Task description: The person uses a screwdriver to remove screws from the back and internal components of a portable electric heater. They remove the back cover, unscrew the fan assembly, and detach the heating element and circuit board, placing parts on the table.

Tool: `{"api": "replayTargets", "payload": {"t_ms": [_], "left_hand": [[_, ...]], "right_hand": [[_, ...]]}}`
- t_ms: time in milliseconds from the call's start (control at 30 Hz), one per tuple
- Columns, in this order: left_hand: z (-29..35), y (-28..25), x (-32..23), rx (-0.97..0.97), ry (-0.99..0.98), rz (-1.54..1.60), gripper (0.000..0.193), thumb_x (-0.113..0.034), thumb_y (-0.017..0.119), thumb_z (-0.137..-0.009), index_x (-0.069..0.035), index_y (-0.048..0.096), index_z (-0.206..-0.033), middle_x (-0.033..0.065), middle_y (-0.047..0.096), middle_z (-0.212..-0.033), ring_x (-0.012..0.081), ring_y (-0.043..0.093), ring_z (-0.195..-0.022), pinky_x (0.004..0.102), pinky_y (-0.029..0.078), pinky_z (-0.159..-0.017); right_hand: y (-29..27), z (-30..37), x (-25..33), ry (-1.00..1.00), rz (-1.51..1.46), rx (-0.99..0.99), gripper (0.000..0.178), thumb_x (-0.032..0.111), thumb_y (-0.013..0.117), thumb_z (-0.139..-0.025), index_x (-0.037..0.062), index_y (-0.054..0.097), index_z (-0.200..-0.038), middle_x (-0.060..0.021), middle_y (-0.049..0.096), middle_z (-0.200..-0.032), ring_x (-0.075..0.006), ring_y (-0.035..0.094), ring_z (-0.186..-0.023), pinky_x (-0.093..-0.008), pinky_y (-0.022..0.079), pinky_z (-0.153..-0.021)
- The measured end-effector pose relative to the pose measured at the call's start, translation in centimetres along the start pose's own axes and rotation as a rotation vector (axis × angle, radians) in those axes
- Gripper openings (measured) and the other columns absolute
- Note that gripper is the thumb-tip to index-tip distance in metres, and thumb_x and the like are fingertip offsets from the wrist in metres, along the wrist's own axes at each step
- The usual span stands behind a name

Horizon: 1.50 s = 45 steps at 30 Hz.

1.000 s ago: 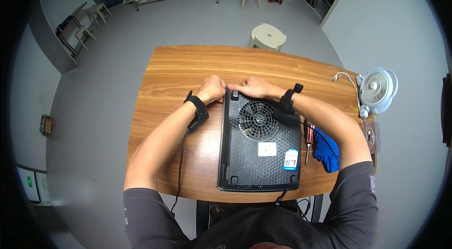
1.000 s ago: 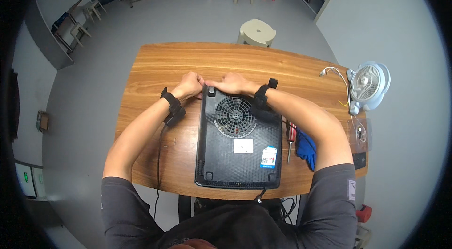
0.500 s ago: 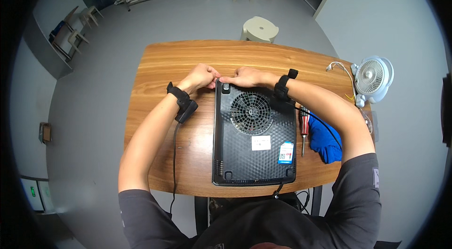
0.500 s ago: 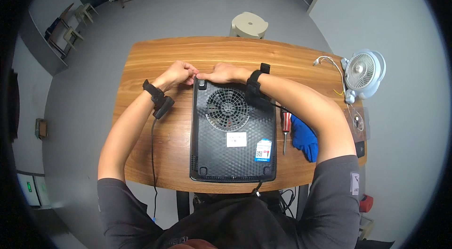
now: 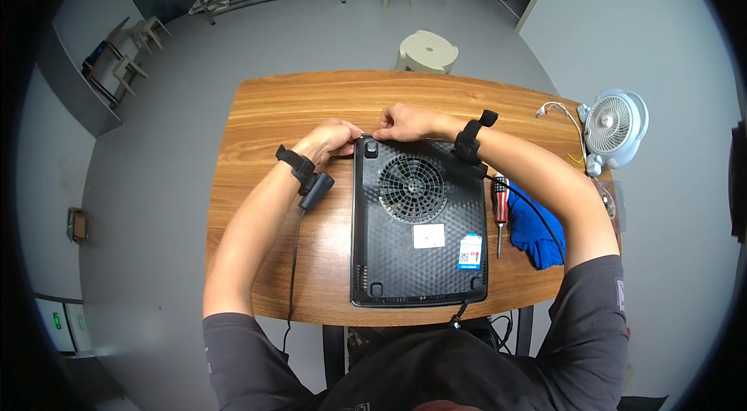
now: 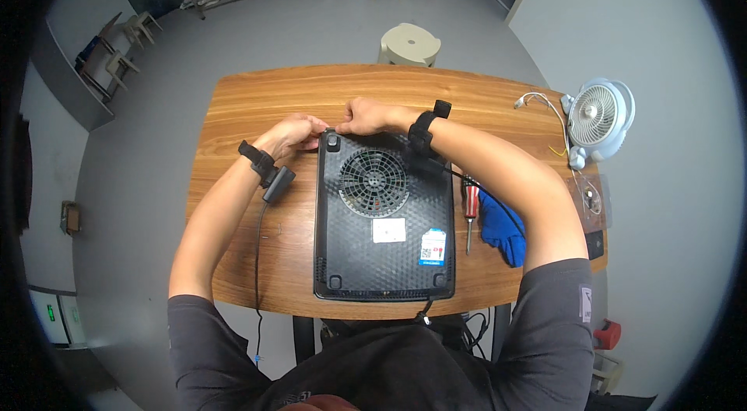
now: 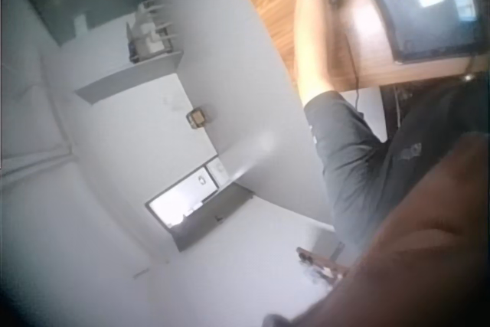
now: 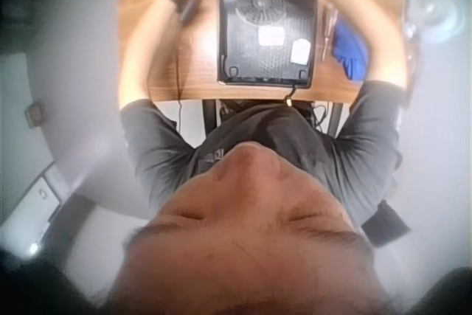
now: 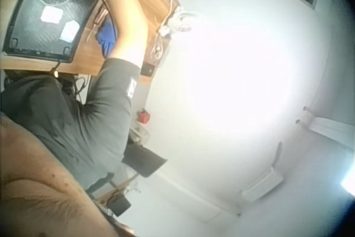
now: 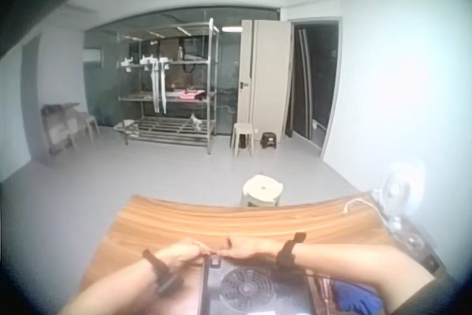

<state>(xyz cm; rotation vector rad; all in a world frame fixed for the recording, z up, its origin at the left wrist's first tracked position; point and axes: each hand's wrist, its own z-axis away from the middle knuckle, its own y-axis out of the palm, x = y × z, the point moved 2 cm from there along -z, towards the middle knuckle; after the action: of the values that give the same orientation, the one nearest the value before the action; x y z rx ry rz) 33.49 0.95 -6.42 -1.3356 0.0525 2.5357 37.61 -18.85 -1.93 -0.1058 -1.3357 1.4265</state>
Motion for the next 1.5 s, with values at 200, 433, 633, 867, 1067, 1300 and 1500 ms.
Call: {"api": "replayTargets", "payload": {"t_ms": [200, 433, 633, 867, 1067, 1300, 1500], "left_hand": [[0.6, -0.2, -0.3, 0.027, 0.013, 0.017, 0.018, -0.015, 0.055, -0.103, -0.008, 0.071, -0.108, -0.0013, 0.069, -0.093, 0.0059, 0.058, -0.074, 0.0203, 0.052, -0.067], [1.1, 0.0, -0.5, -0.027, -0.027, 0.165, 0.018, -0.012, 0.054, -0.100, -0.006, 0.071, -0.103, -0.0015, 0.067, -0.087, 0.0040, 0.057, -0.066, 0.0189, 0.053, -0.062], [2.1, -0.1, -1.6, 0.021, 0.052, 0.085, 0.019, -0.011, 0.055, -0.100, -0.005, 0.071, -0.107, -0.0007, 0.068, -0.090, 0.0040, 0.058, -0.067, 0.0193, 0.054, -0.063], [2.5, 0.0, -1.7, 0.025, 0.090, 0.126, 0.018, -0.011, 0.056, -0.099, -0.005, 0.071, -0.107, -0.0010, 0.069, -0.091, 0.0034, 0.058, -0.067, 0.0180, 0.053, -0.061], [1.7, -0.7, -1.0, 0.074, 0.128, 0.123, 0.018, -0.011, 0.056, -0.099, -0.004, 0.071, -0.107, -0.0008, 0.069, -0.089, 0.0041, 0.058, -0.066, 0.0180, 0.051, -0.058], [2.3, -0.7, -1.4, 0.082, 0.130, 0.117, 0.015, -0.010, 0.059, -0.100, -0.003, 0.069, -0.108, 0.0007, 0.068, -0.093, 0.0063, 0.057, -0.070, 0.0188, 0.050, -0.062], [2.3, -0.7, -1.3, 0.097, 0.158, 0.144, 0.014, -0.013, 0.060, -0.102, -0.005, 0.070, -0.108, -0.0009, 0.069, -0.093, 0.0042, 0.059, -0.074, 0.0173, 0.050, -0.065]], "right_hand": [[-0.5, -0.5, 0.7, -0.054, 0.000, 0.028, 0.034, 0.032, 0.072, -0.095, 0.0013, 0.069, -0.109, -0.0097, 0.072, -0.097, -0.0189, 0.065, -0.092, -0.0347, 0.053, -0.082], [-0.6, 0.0, 0.9, -0.054, -0.110, 0.074, 0.034, 0.032, 0.069, -0.098, 0.0008, 0.069, -0.112, -0.0081, 0.071, -0.100, -0.0170, 0.064, -0.093, -0.0338, 0.052, -0.085], [-1.3, 0.1, 1.2, -0.112, -0.104, 0.077, 0.030, 0.030, 0.072, -0.095, 0.0019, 0.071, -0.106, -0.0084, 0.071, -0.092, -0.0183, 0.064, -0.087, -0.0358, 0.052, -0.079], [-1.7, 0.8, 1.6, -0.093, -0.093, 0.092, 0.034, 0.028, 0.071, -0.097, -0.0007, 0.068, -0.115, -0.0085, 0.072, -0.101, -0.0168, 0.064, -0.094, -0.0333, 0.052, -0.084], [-1.8, 1.1, 2.1, -0.093, -0.108, 0.085, 0.035, 0.028, 0.072, -0.097, -0.0019, 0.068, -0.115, -0.0087, 0.071, -0.101, -0.0158, 0.063, -0.094, -0.0325, 0.052, -0.084], [-1.5, 0.5, 0.9, -0.125, -0.167, 0.056, 0.034, 0.031, 0.074, -0.094, 0.0007, 0.071, -0.109, -0.0086, 0.072, -0.096, -0.0178, 0.065, -0.090, -0.0342, 0.053, -0.081], [-1.5, 0.5, 1.0, -0.137, -0.117, 0.048, 0.032, 0.029, 0.074, -0.094, 0.0009, 0.071, -0.109, -0.0082, 0.072, -0.096, -0.0173, 0.064, -0.089, -0.0345, 0.053, -0.080]]}}
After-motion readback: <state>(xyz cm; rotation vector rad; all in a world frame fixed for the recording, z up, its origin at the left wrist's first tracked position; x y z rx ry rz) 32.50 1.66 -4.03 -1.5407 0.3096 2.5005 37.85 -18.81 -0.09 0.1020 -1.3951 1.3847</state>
